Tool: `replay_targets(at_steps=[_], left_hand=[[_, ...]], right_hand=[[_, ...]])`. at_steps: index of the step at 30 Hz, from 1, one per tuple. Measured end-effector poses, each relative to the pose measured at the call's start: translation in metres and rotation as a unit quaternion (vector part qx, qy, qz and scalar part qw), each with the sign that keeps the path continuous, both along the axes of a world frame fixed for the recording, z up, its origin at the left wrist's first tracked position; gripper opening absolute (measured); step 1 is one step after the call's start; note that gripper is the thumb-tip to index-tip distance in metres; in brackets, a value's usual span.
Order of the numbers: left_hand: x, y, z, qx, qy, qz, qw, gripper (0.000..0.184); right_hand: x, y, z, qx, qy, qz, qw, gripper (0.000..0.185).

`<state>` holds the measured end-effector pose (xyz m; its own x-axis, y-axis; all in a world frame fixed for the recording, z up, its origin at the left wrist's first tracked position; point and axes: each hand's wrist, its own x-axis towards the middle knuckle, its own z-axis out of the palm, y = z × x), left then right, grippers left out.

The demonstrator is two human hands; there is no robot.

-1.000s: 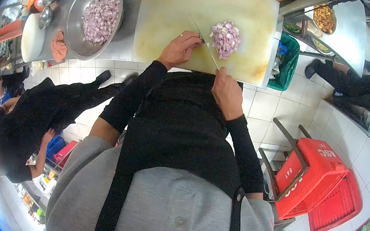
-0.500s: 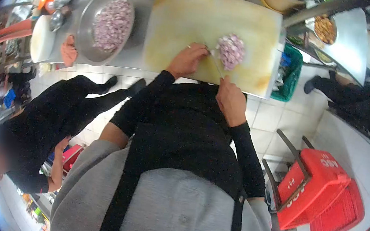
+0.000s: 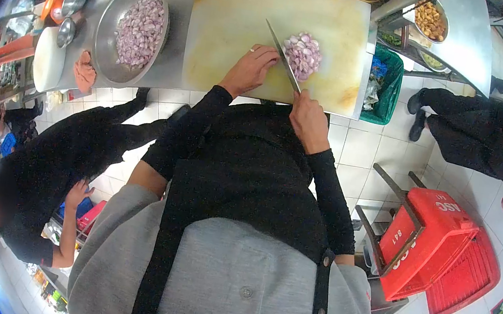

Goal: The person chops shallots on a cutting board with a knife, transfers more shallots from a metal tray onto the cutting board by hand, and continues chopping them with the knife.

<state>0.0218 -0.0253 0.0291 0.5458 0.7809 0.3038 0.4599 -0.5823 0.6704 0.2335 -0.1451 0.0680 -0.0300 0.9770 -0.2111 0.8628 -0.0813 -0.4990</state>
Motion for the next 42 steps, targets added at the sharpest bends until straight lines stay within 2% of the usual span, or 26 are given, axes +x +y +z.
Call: replay_targets(at_steps=[4, 10, 13, 14, 17, 21, 23, 28, 30, 33, 34, 36, 42], left_hand=[[-0.007, 0.0, 0.003, -0.04, -0.023, 0.025, 0.999, 0.021], [-0.019, 0.01, -0.005, 0.0, -0.002, -0.041, 0.999, 0.02], [-0.021, 0.014, -0.008, -0.017, 0.034, -0.059, 0.998, 0.022], [-0.023, 0.015, -0.01, -0.003, 0.032, -0.059, 0.998, 0.023], [-0.022, 0.018, -0.02, 0.021, 0.017, -0.074, 0.997, 0.027], [-0.024, 0.019, -0.016, 0.015, 0.038, -0.073, 0.996, 0.033], [-0.024, 0.018, -0.015, 0.01, 0.05, -0.075, 0.996, 0.035], [-0.026, 0.018, -0.024, -0.037, 0.076, -0.069, 0.994, 0.039], [-0.023, 0.015, -0.025, -0.008, 0.064, -0.077, 0.995, 0.038], [-0.025, 0.018, -0.031, 0.02, 0.063, -0.073, 0.995, 0.038], [-0.029, 0.015, -0.033, 0.021, 0.067, -0.072, 0.995, 0.037], [-0.03, 0.018, -0.032, 0.021, 0.067, -0.077, 0.995, 0.039], [-0.026, 0.015, -0.029, 0.016, 0.075, -0.082, 0.994, 0.038]], right_hand=[[-0.006, -0.004, 0.004, -0.019, -0.014, -0.009, 1.0, 0.029], [-0.009, -0.003, 0.03, -0.024, -0.064, 0.004, 0.998, 0.027], [-0.011, -0.004, 0.042, -0.026, -0.066, 0.019, 0.997, 0.026], [-0.01, -0.006, 0.042, -0.025, -0.067, 0.023, 0.997, 0.025], [-0.011, -0.006, -0.005, 0.002, -0.049, 0.014, 0.999, 0.025], [-0.017, -0.002, 0.049, -0.07, -0.041, 0.002, 0.997, 0.026], [-0.019, -0.004, 0.014, -0.037, -0.027, -0.003, 0.999, 0.027], [-0.023, -0.001, 0.034, -0.071, -0.027, -0.009, 0.997, 0.026], [-0.026, -0.002, 0.013, -0.062, -0.03, -0.016, 0.997, 0.026], [-0.02, -0.005, 0.012, -0.038, -0.056, 0.038, 0.997, 0.026], [-0.019, -0.009, 0.014, -0.047, -0.023, 0.023, 0.998, 0.028], [-0.03, -0.002, 0.02, -0.076, -0.049, -0.019, 0.996, 0.029], [-0.032, 0.0, 0.037, -0.075, -0.03, -0.017, 0.997, 0.026]])
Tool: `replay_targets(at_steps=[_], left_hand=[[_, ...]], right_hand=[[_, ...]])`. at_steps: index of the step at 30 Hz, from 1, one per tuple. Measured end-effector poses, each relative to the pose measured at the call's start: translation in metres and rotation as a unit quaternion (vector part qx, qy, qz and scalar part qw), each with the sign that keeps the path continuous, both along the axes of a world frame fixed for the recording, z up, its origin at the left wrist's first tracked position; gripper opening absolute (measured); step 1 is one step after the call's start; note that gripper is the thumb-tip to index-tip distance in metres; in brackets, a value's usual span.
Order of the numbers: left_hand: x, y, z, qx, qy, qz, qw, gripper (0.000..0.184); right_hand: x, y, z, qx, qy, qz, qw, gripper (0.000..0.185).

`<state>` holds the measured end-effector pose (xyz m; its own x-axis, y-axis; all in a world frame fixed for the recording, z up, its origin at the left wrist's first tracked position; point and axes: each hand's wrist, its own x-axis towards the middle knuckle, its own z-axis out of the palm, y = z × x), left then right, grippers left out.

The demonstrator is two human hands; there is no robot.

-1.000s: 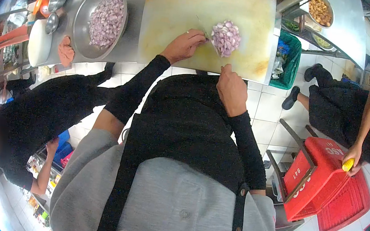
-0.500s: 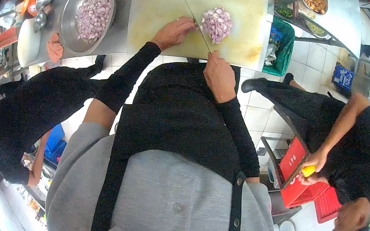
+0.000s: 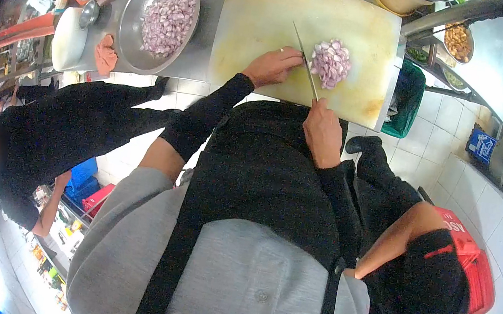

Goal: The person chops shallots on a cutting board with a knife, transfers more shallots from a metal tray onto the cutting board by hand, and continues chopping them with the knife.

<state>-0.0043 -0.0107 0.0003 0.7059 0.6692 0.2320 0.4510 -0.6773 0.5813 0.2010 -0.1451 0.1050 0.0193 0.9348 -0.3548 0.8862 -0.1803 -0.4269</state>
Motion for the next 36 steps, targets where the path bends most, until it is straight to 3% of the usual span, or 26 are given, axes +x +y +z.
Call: replay_targets(at_steps=[3, 6, 13, 20, 23, 26, 30, 36], left_hand=[[0.002, 0.002, -0.006, 0.022, -0.009, 0.006, 1.0, 0.034], [-0.002, 0.001, 0.003, 0.045, -0.026, 0.007, 0.999, 0.032], [0.0, 0.0, 0.005, 0.047, -0.043, -0.001, 0.998, 0.035], [0.009, 0.004, 0.029, 0.074, -0.027, -0.012, 0.997, 0.027], [0.012, 0.001, 0.025, 0.049, -0.026, -0.008, 0.998, 0.021], [0.02, -0.008, 0.034, -0.052, 0.003, 0.042, 0.998, 0.016], [0.036, -0.014, 0.033, -0.088, -0.076, 0.127, 0.985, 0.011], [0.042, -0.019, 0.032, -0.108, -0.131, 0.158, 0.973, 0.013]], right_hand=[[0.008, -0.005, -0.05, 0.109, -0.012, 0.063, 0.992, 0.024], [0.004, -0.006, -0.014, 0.053, 0.001, 0.025, 0.998, 0.025], [-0.003, 0.0, -0.001, 0.034, 0.004, 0.005, 0.999, 0.028], [0.004, 0.011, -0.057, 0.088, 0.037, 0.002, 0.995, 0.032], [0.019, 0.007, -0.062, 0.119, 0.056, 0.009, 0.991, 0.031], [0.024, 0.001, -0.05, 0.095, 0.053, -0.023, 0.994, 0.029], [0.018, -0.005, -0.034, 0.054, 0.055, -0.043, 0.996, 0.03], [0.018, -0.006, -0.032, 0.044, 0.063, -0.043, 0.996, 0.032]])
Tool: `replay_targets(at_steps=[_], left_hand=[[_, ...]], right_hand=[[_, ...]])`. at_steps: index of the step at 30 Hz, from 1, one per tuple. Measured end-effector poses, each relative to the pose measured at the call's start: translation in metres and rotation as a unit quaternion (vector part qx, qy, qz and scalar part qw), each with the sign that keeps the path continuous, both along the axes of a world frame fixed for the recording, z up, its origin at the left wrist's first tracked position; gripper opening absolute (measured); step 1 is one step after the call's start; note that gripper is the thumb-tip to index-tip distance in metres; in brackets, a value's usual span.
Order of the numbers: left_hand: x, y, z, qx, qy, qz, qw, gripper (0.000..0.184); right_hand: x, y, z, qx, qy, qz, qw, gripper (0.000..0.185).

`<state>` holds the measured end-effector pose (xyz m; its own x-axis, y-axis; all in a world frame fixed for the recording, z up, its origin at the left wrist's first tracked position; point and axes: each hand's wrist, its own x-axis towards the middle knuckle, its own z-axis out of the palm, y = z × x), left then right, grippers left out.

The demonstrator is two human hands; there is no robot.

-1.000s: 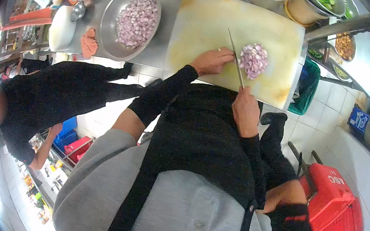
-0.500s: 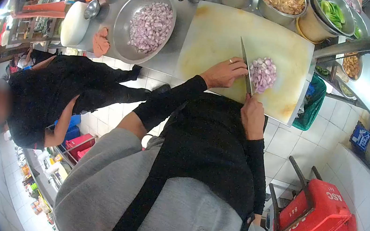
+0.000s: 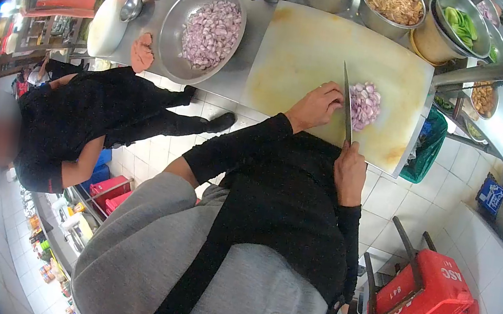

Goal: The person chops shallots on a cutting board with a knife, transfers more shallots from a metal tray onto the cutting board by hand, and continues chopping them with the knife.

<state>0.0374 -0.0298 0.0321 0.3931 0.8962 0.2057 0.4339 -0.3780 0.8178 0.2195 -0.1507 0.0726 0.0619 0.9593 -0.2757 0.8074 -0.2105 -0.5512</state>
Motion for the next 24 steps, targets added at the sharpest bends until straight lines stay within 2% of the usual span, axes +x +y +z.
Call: replay_targets(at_steps=[5, 7, 10, 12, 14, 17, 23, 24], left_hand=[[-0.006, 0.004, 0.008, -0.027, -0.023, -0.032, 0.999, 0.017], [-0.015, 0.012, -0.002, 0.036, -0.005, -0.077, 0.996, 0.019], [-0.026, 0.028, -0.035, 0.128, 0.005, -0.153, 0.98, 0.025], [-0.028, 0.034, -0.023, 0.072, 0.04, -0.187, 0.979, 0.028], [-0.027, 0.035, -0.022, 0.086, 0.076, -0.187, 0.976, 0.035], [-0.03, 0.034, -0.021, 0.115, 0.059, -0.173, 0.977, 0.03], [-0.028, 0.032, -0.026, 0.1, 0.095, -0.161, 0.977, 0.041], [-0.029, 0.031, -0.027, 0.11, 0.096, -0.159, 0.976, 0.041]], right_hand=[[-0.003, 0.003, 0.0, -0.019, -0.002, -0.003, 1.0, 0.029], [0.001, 0.001, -0.006, -0.015, -0.008, 0.013, 1.0, 0.025], [0.011, -0.013, -0.041, 0.102, -0.018, 0.079, 0.991, 0.023], [0.009, -0.011, -0.03, 0.074, -0.026, 0.065, 0.995, 0.025], [-0.001, -0.001, 0.002, -0.022, -0.029, -0.001, 0.999, 0.027], [-0.001, 0.001, 0.002, -0.03, -0.03, -0.012, 0.999, 0.03], [-0.001, 0.0, 0.039, 0.007, -0.072, 0.017, 0.997, 0.029], [-0.001, -0.002, 0.028, 0.016, -0.059, 0.027, 0.998, 0.029]])
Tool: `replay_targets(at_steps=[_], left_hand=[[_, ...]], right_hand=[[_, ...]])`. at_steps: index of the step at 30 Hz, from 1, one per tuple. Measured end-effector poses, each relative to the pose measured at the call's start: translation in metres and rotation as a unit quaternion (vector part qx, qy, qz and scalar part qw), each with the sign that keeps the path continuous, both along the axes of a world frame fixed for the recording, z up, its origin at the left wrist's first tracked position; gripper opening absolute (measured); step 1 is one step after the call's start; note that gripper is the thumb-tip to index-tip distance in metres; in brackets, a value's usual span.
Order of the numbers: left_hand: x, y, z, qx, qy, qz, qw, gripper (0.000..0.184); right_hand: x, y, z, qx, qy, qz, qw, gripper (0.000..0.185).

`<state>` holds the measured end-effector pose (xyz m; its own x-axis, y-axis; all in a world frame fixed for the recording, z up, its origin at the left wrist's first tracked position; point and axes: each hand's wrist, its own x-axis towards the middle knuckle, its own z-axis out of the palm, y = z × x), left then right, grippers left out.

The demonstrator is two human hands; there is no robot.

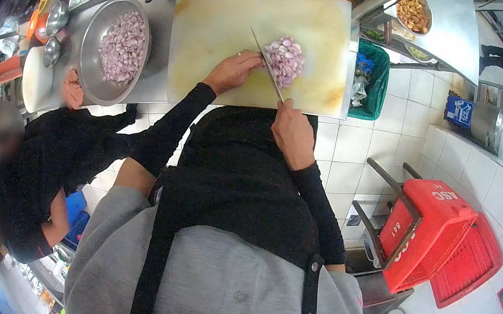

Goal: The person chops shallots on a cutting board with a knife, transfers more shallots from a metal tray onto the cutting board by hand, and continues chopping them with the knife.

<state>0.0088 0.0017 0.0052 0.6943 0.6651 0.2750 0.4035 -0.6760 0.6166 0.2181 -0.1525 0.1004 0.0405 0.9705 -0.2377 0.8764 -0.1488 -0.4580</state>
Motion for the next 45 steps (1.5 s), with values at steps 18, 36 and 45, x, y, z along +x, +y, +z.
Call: replay_targets(at_steps=[18, 36, 45], left_hand=[[-0.001, -0.001, -0.007, 0.025, -0.005, 0.003, 1.0, 0.042], [0.003, -0.023, 0.048, 0.005, -0.041, 0.106, 0.994, 0.046], [0.065, -0.041, 0.093, 0.051, 0.191, -0.039, 0.98, 0.09]], right_hand=[[-0.012, 0.012, -0.008, -0.025, 0.015, -0.03, 0.999, 0.03], [0.018, 0.002, 0.018, 0.046, 0.012, -0.048, 0.998, 0.023], [0.051, -0.009, 0.059, 0.08, -0.074, -0.018, 0.994, 0.039]])
